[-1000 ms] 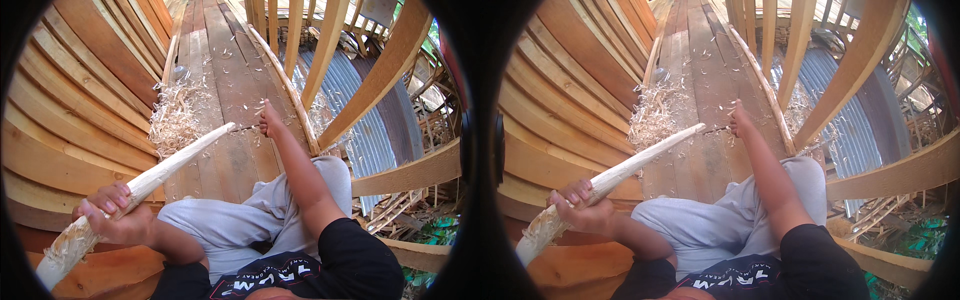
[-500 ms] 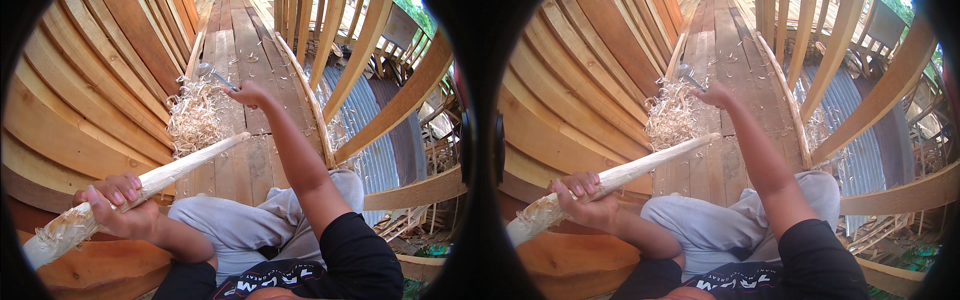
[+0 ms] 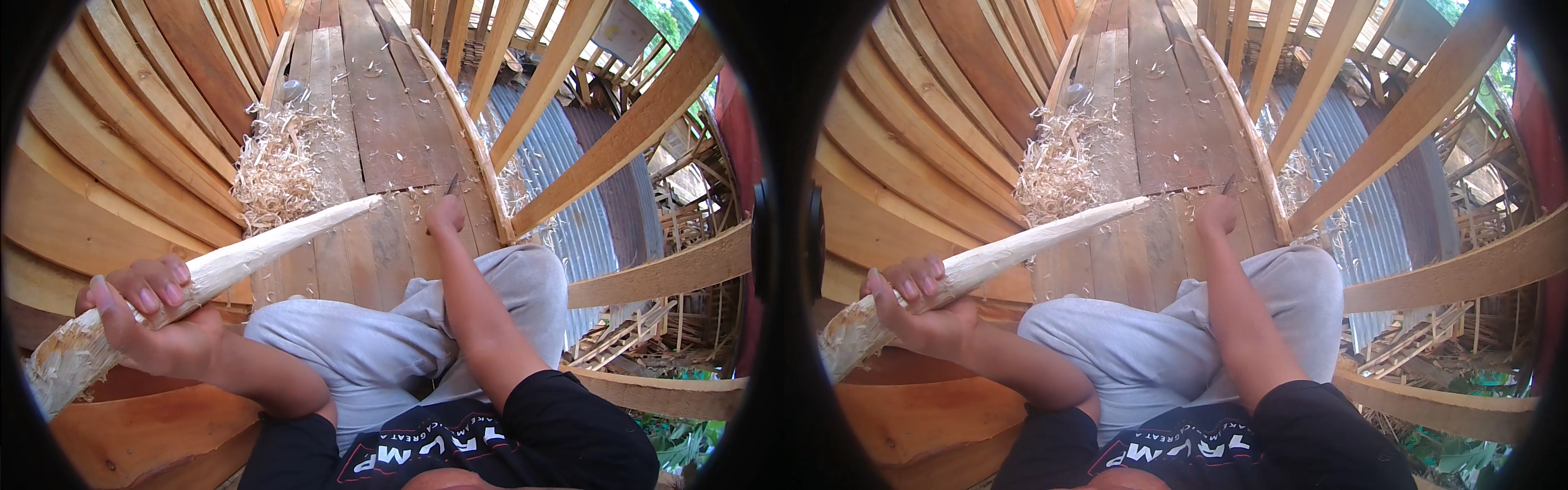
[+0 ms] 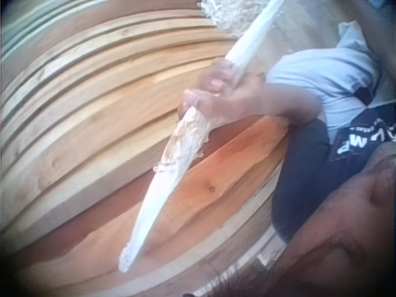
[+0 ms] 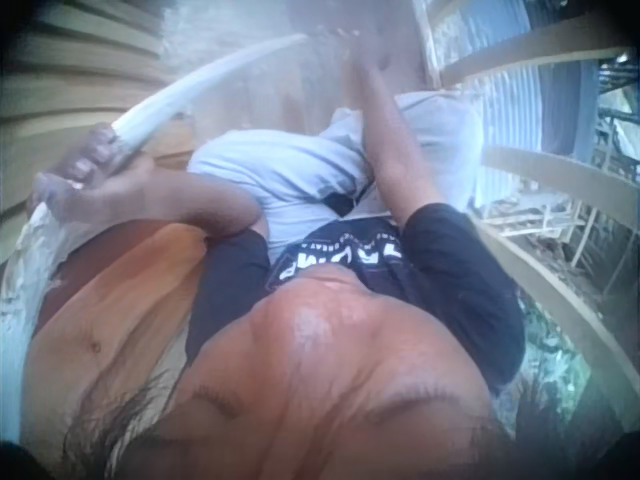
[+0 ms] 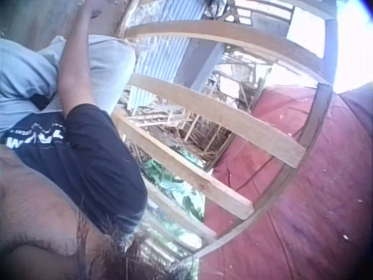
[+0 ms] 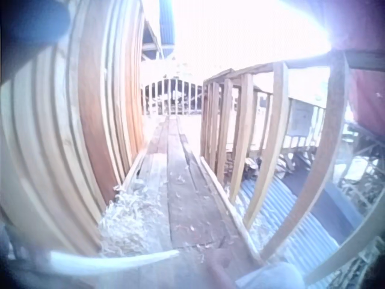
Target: The person carves a long wooden stick using a knife, peeling away bark and shaping the wood into a tapered form. Wood shavings accumulate on the floor as the person rotates the stick and continues carving.
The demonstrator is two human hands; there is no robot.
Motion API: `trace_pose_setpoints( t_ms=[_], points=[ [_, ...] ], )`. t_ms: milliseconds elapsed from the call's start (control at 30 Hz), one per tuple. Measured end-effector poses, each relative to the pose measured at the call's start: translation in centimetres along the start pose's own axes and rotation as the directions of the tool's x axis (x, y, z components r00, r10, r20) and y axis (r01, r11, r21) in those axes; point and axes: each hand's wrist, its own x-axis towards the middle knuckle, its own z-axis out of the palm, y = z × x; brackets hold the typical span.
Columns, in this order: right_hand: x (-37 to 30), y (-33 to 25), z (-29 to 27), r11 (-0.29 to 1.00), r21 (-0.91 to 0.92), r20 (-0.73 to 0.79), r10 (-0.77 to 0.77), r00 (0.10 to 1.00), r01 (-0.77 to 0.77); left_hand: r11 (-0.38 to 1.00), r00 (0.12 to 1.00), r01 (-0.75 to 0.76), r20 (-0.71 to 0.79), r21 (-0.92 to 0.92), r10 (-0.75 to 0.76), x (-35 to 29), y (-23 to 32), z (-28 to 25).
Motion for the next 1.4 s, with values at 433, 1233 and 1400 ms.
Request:
trace_pose_setpoints(
  t_ms=[433,1233,1400],
  points=[
    [-5.8,-0.6,3.9,0.922,0.127,0.13,-0.382,0.915,0.367,0.998,0.999,-0.032,-0.026,0.058,0.034,0.8,1.2,-1.2],
    [-7.0,2.0,7.3,0.809,0.176,0.577,-0.547,0.607,0.561,1.0,1.0,0.006,0.026,-0.027,-0.005,1.0,2.0,-1.8],
    [-6.9,1.6,6.9,0.828,0.502,0.299,-0.438,0.848,0.25,0.999,0.999,0.02,0.045,-0.038,-0.019,1.0,2.0,-1.7]
  ],
)
